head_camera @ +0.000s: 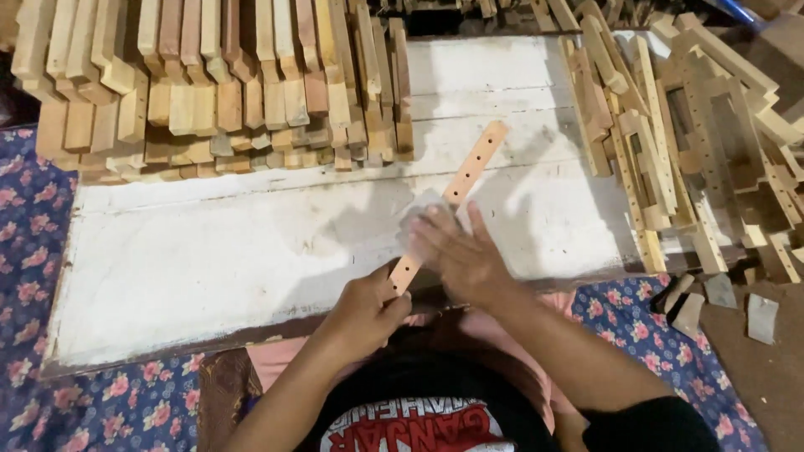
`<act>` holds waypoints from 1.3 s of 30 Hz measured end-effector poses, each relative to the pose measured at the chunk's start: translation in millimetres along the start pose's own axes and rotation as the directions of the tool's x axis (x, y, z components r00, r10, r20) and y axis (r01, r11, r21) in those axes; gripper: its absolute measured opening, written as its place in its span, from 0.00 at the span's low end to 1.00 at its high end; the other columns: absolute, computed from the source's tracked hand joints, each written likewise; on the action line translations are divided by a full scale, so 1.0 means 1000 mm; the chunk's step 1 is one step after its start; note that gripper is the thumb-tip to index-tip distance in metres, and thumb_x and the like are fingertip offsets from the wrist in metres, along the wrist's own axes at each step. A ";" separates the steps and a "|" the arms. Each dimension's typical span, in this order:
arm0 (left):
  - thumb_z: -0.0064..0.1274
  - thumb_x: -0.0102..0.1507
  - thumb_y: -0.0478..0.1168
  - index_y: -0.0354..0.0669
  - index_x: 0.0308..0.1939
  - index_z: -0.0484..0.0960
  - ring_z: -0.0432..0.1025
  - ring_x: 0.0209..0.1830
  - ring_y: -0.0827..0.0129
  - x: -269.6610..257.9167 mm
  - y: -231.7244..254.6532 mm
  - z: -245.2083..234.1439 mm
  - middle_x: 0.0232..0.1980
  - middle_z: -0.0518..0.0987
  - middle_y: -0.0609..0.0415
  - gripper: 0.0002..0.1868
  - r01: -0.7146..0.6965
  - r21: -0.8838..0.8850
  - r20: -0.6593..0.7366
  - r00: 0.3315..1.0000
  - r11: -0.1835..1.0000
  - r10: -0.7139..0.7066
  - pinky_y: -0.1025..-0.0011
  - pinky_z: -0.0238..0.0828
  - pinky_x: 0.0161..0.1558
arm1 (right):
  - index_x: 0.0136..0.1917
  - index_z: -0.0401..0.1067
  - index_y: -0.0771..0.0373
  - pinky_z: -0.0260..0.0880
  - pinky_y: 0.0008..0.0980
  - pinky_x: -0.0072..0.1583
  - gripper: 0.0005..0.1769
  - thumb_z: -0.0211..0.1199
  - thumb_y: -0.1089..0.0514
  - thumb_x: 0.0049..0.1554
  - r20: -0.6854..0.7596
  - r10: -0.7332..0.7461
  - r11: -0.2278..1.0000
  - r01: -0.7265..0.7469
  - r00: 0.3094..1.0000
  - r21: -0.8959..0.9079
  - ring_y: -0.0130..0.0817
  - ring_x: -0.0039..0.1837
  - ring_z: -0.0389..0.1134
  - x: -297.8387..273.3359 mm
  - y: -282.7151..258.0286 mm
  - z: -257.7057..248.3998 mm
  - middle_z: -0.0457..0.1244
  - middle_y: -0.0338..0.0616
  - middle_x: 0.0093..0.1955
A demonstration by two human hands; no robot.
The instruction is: The person sands individual wooden frame components using a piece of sandpaper to smooth the surfaces and edges.
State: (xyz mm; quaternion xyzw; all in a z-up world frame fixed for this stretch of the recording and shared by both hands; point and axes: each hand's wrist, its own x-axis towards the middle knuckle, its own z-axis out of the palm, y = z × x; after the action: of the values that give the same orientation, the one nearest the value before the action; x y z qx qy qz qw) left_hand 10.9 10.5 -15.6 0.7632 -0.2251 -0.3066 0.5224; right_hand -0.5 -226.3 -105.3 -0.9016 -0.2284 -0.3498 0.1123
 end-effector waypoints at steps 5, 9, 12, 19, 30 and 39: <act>0.48 0.63 0.41 0.25 0.70 0.68 0.81 0.47 0.43 -0.011 0.032 0.002 0.51 0.82 0.26 0.32 0.035 0.115 -0.008 0.999 0.993 -0.034 0.55 0.80 0.40 | 0.74 0.69 0.56 0.34 0.48 0.81 0.23 0.40 0.62 0.71 -0.132 0.217 0.960 -0.236 0.967 -0.150 0.41 0.80 0.54 0.049 0.060 -0.050 0.59 0.43 0.77; 0.45 0.62 0.38 0.19 0.70 0.65 0.80 0.49 0.34 -0.017 0.052 -0.001 0.48 0.81 0.21 0.34 0.008 0.172 -0.054 0.999 0.985 0.002 0.51 0.80 0.40 | 0.71 0.69 0.61 0.41 0.44 0.82 0.21 0.42 0.62 0.70 0.013 0.094 0.989 -0.095 0.995 0.115 0.35 0.78 0.55 0.057 -0.069 -0.069 0.56 0.42 0.78; 0.51 0.62 0.42 0.24 0.56 0.80 0.81 0.40 0.44 -0.010 0.012 0.006 0.40 0.83 0.30 0.24 -0.054 0.173 -0.106 0.992 0.983 0.073 0.57 0.77 0.33 | 0.69 0.72 0.52 0.43 0.43 0.81 0.22 0.40 0.61 0.69 0.076 -0.072 0.996 0.068 0.994 0.052 0.38 0.79 0.56 0.015 -0.033 -0.035 0.58 0.37 0.78; 0.49 0.65 0.47 0.25 0.70 0.69 0.81 0.46 0.37 -0.016 0.022 0.013 0.48 0.81 0.25 0.35 -0.082 0.227 -0.125 0.986 0.970 0.113 0.59 0.80 0.32 | 0.73 0.70 0.64 0.45 0.42 0.80 0.24 0.41 0.56 0.72 -0.242 0.120 0.972 -0.163 0.963 -0.167 0.44 0.79 0.55 0.044 0.046 -0.041 0.59 0.50 0.76; 0.60 0.58 0.40 0.26 0.73 0.64 0.79 0.20 0.52 0.000 -0.012 0.014 0.40 0.81 0.36 0.41 0.011 0.797 -0.434 0.706 0.604 0.559 0.63 0.77 0.18 | 0.70 0.72 0.65 0.55 0.45 0.78 0.21 0.45 0.66 0.68 -0.228 0.179 0.941 -0.234 0.957 -0.244 0.47 0.74 0.62 0.042 0.044 -0.041 0.64 0.51 0.72; 0.60 0.56 0.37 0.32 0.65 0.76 0.78 0.20 0.53 -0.004 -0.005 0.014 0.36 0.78 0.44 0.32 -0.082 0.742 -0.447 0.679 0.665 0.583 0.64 0.78 0.19 | 0.66 0.75 0.63 0.59 0.48 0.76 0.19 0.47 0.64 0.68 -0.179 0.194 0.976 -0.209 0.964 -0.067 0.46 0.73 0.63 0.022 0.002 -0.021 0.65 0.47 0.71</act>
State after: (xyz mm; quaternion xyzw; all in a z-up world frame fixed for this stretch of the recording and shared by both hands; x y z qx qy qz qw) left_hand -1.3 5.6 -22.8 0.8933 -0.2681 0.1915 0.3057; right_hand 2.8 -228.3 -74.8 -0.8906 -0.1098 -0.4223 0.1281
